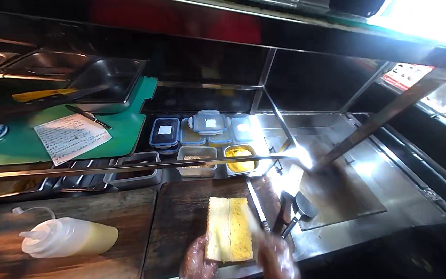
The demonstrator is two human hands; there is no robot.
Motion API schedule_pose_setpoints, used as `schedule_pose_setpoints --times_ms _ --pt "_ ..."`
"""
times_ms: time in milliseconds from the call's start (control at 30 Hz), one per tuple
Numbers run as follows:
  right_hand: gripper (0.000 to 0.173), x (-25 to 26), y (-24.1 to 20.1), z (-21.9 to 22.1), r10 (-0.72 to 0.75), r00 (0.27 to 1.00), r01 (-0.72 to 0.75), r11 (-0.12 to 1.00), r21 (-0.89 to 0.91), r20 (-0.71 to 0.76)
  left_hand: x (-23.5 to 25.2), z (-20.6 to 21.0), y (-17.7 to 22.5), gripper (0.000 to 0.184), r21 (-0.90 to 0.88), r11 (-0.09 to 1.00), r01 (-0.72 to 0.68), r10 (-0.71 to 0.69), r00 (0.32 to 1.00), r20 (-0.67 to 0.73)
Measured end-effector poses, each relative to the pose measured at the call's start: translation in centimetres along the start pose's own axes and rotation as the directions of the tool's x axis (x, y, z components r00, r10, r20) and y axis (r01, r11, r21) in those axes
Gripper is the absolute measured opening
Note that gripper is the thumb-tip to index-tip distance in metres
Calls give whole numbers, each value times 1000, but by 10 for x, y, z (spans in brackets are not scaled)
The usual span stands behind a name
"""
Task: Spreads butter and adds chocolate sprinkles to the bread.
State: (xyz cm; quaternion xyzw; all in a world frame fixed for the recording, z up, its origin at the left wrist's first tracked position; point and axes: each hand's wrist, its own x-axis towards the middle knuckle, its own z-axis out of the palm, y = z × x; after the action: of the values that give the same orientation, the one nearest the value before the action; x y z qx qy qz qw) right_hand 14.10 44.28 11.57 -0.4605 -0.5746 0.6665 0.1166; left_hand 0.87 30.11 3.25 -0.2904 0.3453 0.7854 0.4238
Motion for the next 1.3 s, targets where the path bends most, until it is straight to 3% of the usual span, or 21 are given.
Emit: schedule_pose_setpoints --times_ms 67,133,233,300,367,433,500,567,633,733,833,900,1033,1167,1233,1300 --pt "33 78 -57 4 -167 984 122 882 -454 -59 5 1 5 34 71 997 -5 3 1000 25" --pt "37 150 -99 19 -133 990 59 679 -732 -43 12 4 9 36 99 995 6 -10 999 47" --pt "47 205 -115 40 -11 998 -48 346 -937 -55 20 4 12 35 210 978 12 -15 1000 10" --pt "58 190 -113 37 -114 993 13 244 -970 -15 27 -3 12 35 283 959 3 1 1000 -12" --pt "52 156 -87 22 -268 962 140 347 -927 45 27 -6 13 35 293 956 -7 9 1000 -6" --pt "46 127 -25 9 -353 935 237 572 -785 25 24 -10 13 36 286 958 -13 13 1000 3" --pt "48 107 31 10 -260 962 180 833 -524 -84 22 -10 13 37 295 955 -37 34 999 16" --pt "50 103 70 25 -135 980 84 948 -306 -147 17 -7 16 36 334 940 -67 66 998 14" --pt "53 102 81 46 -96 994 76 957 -281 -58 8 -5 23 36 405 908 -109 126 992 -17" --pt "53 92 60 95 -13 989 39 984 -173 146 -4 -10 54 39 447 879 -168 254 957 -140" --pt "55 96 62 145 -34 954 52 997 -53 297 -11 -28 102 39 505 828 -243 394 893 -217" --pt "59 99 61 154 -64 923 79 997 -25 379 -18 -41 123 37 499 824 -269 426 874 -232" --pt "54 119 52 123 -259 910 301 949 -88 322 -32 -49 126 36 417 846 -331 427 890 -161" --pt "49 139 42 118 -109 954 127 991 -48 279 -30 -50 100 51 591 686 -425 545 838 -30" --pt "50 133 38 129 -248 918 301 943 -140 310 -25 -55 96 56 618 643 -452 569 822 10" --pt "53 111 14 150 -457 780 590 763 -262 427 -22 -61 97 58 597 660 -456 561 828 12"
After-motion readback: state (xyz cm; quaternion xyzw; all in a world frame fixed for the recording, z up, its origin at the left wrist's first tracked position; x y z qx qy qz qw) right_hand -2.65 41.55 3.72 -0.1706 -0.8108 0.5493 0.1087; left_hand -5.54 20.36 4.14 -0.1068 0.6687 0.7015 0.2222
